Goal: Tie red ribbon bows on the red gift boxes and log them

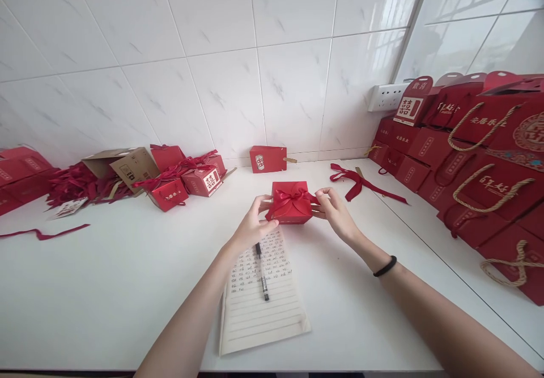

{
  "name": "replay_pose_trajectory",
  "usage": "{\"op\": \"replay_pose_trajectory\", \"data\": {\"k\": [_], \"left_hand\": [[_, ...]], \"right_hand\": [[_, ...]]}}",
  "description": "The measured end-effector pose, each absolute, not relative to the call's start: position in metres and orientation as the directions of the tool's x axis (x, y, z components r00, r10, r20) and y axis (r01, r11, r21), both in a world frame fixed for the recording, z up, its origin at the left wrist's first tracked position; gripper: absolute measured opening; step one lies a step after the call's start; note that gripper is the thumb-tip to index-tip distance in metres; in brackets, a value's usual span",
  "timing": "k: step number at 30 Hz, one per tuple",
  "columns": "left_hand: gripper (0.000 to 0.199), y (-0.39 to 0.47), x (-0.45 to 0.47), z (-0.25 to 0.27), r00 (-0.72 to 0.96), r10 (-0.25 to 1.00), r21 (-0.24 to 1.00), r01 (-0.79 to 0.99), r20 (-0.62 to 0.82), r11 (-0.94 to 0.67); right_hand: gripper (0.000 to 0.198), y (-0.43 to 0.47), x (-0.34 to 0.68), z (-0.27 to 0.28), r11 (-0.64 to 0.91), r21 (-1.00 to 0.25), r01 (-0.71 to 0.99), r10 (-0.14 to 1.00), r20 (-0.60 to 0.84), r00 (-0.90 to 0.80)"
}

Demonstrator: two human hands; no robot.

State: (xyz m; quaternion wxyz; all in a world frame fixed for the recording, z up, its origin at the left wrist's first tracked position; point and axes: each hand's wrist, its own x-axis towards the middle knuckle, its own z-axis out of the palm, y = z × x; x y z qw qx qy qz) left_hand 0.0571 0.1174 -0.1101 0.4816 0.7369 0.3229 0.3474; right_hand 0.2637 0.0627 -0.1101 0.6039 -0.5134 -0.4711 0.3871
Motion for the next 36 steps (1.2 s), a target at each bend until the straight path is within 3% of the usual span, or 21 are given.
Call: {"op": "replay_pose_trajectory", "data": {"k": [5, 10, 13, 20, 26, 31, 36], "left_hand": [[0.042, 0.113, 0.064, -0.114, 0.601, 0.768, 0.934, 0.098, 0.22, -0.344], [0.038, 0.12, 0.065, -0.121, 0.495, 0.837, 0.927, 0.146, 0.235, -0.346], [0.04, 0.121, 0.066, -0.121, 0.477, 0.842, 0.92, 0.15, 0.253, -0.361], [0.044, 0.116, 0.066, -0.115, 0.551, 0.81, 0.939, 0.126, 0.202, -0.32], [0.031, 0.104, 0.074, -0.11, 0.456, 0.804, 0.86, 0.143, 0.382, -0.49], [0.025, 0.096, 0.087, -0.108, 0.322, 0.855, 0.849, 0.213, 0.406, -0.483], [0.018, 0.099, 0.089, -0.117, 0.25, 0.82, 0.765, 0.298, 0.515, -0.571]], "right_hand": [[0.045, 0.058, 0.258, -0.113, 0.294, -0.897, 0.329, 0.898, 0.377, 0.225], [0.042, 0.06, 0.254, -0.122, 0.384, -0.771, 0.509, 0.865, 0.493, 0.094], [0.037, 0.06, 0.254, -0.124, 0.392, -0.768, 0.507, 0.866, 0.494, 0.079], [0.037, 0.058, 0.249, -0.114, 0.248, -0.855, 0.456, 0.868, 0.405, 0.288], [0.031, 0.058, 0.245, -0.114, 0.251, -0.851, 0.462, 0.866, 0.411, 0.286], [0.027, 0.062, 0.244, -0.119, 0.308, -0.825, 0.475, 0.84, 0.469, 0.271], [0.03, 0.06, 0.246, -0.118, 0.32, -0.826, 0.465, 0.845, 0.47, 0.254]]}}
